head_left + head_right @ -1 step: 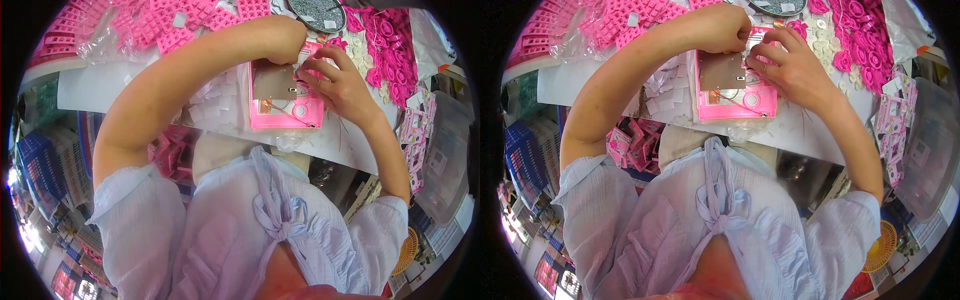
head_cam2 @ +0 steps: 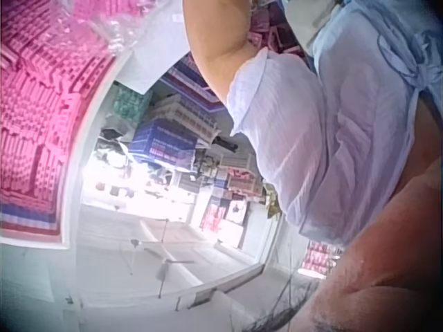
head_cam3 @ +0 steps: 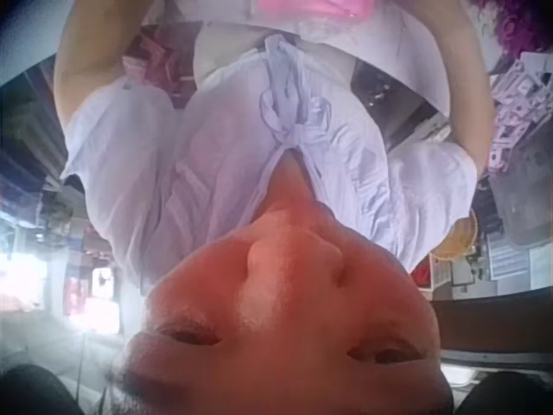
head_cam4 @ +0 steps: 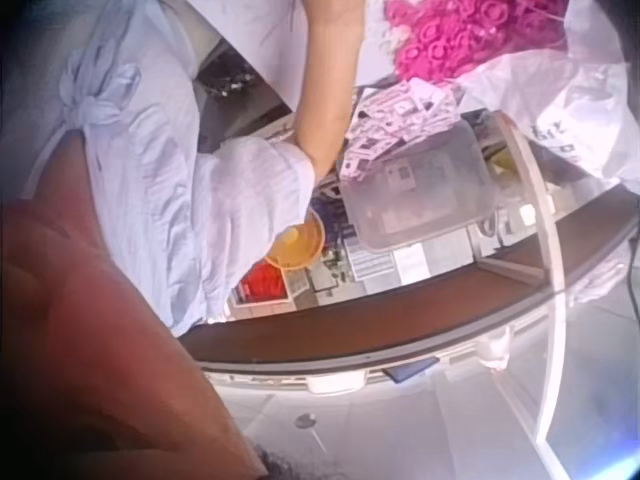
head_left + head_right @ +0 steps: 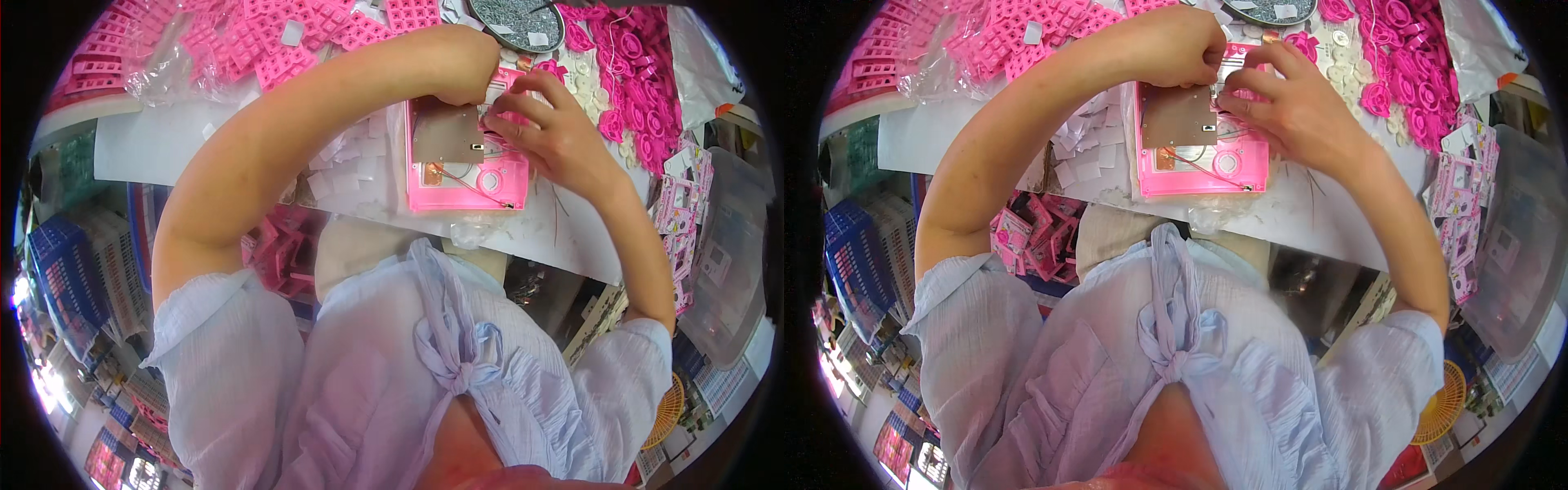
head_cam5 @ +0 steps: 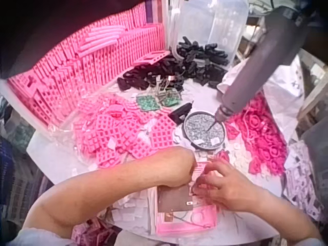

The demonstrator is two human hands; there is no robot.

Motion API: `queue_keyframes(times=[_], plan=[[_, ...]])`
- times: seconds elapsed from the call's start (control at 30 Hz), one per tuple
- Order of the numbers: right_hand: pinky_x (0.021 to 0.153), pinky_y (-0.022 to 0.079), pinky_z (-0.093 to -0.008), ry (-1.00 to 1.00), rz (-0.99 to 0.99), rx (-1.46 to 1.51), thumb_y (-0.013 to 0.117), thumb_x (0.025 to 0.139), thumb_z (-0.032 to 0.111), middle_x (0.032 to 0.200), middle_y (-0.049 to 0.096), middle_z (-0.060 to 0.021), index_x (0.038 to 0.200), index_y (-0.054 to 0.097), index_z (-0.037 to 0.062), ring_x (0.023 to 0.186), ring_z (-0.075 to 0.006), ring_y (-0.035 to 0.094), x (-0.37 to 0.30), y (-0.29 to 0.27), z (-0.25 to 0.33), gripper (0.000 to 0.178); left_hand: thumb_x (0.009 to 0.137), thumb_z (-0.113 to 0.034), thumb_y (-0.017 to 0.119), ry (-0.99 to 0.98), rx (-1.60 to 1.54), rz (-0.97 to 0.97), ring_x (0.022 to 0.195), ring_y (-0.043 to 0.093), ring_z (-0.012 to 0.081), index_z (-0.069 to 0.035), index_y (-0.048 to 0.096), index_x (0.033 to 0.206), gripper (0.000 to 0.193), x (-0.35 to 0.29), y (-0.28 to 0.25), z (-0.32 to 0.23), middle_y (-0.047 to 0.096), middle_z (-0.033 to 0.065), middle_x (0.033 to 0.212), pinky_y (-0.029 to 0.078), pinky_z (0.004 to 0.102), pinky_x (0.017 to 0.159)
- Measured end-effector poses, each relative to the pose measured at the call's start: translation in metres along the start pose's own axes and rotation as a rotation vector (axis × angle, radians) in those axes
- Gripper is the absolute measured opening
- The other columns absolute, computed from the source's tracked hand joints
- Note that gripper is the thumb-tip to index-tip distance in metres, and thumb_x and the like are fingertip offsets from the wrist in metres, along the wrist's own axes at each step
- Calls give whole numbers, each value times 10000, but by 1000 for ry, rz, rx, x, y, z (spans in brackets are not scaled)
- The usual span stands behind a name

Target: Assembling a pink toy piggy bank by installing electronic components and attaching decorative parts.

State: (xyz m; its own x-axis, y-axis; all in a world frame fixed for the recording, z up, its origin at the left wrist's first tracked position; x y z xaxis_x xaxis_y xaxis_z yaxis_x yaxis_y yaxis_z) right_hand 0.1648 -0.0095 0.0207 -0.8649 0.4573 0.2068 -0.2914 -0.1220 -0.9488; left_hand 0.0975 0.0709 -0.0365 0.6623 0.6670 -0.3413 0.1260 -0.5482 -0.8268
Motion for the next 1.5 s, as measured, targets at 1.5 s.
queue_keyframes(times=[1.5], plan=[[730,534,-347,463,-414,303,703,867,163,907,700,-92,1000,714,19,827,-260,658,17,-34,-22,197,810,-237,763,18,-161,-970,724,662,221,-52,741,875,198,-99,-36,26,717,86,832,497,367,661]])
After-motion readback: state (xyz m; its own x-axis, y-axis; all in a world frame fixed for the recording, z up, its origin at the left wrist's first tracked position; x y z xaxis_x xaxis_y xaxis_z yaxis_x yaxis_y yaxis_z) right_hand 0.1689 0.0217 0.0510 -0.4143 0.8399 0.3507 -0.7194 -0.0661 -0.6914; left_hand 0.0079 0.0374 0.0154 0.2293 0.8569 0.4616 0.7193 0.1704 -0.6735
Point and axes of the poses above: each hand's wrist, its own x-axis towards the middle knuckle, its own y-axis out of the palm, z = x × y, the point moved 9 cm from there along x, towards the middle knuckle
